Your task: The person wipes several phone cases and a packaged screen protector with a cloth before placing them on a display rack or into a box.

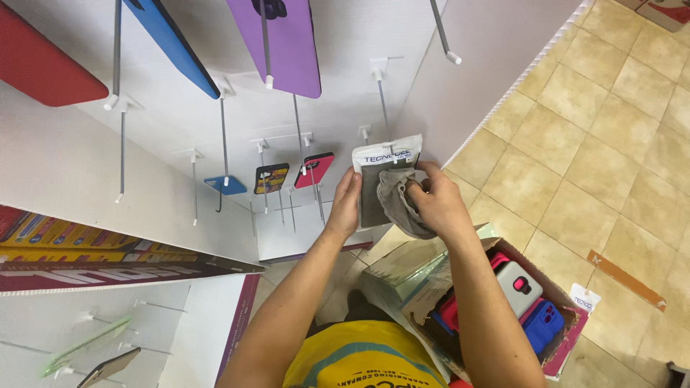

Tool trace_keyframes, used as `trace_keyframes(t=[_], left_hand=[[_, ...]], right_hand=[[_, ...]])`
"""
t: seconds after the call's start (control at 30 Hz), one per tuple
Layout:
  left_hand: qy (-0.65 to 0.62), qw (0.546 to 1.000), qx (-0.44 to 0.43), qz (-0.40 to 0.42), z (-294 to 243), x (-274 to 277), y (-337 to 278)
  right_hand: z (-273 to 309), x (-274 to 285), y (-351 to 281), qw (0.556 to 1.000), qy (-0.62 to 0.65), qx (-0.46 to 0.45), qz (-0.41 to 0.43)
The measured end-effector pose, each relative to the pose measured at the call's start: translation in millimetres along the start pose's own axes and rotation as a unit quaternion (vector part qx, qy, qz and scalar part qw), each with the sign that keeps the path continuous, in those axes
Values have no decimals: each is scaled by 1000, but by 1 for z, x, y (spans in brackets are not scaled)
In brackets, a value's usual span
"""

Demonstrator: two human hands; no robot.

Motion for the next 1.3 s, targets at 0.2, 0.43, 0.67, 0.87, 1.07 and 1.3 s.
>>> trace_keyframes(t=[0.2, 0.43, 0.67, 0.87, 1.07, 1.3], left_hand=[[164, 981, -96, 34, -17, 0, 20], [162, 979, -121, 0, -1, -9, 36], [186, 971, -145, -47, 5, -8, 60], [246, 954, -160, -63, -16, -13, 78], [277, 943, -174, -66, -21, -13, 96], [302, 934, -177, -70, -30, -1, 63]], right_hand=[[20, -13, 18, 999, -34, 15, -2], [30, -38, 41, 995, -45, 78, -39], [60, -49, 43, 996, -89, 18, 0], [74, -47, 53, 997, -63, 49, -5], [74, -52, 75, 995, -66, 63, -32], [62, -43, 32, 997, -60, 46, -22]])
Point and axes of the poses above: each hand's wrist, its own y-axis towards the middle knuckle, its own x-axis out of the back of the hand, z = x × y, the point moved 2 cm from there along y, towards the middle knuckle, and after that the axes turned 10 degrees about -x, right-handed, at the moved point
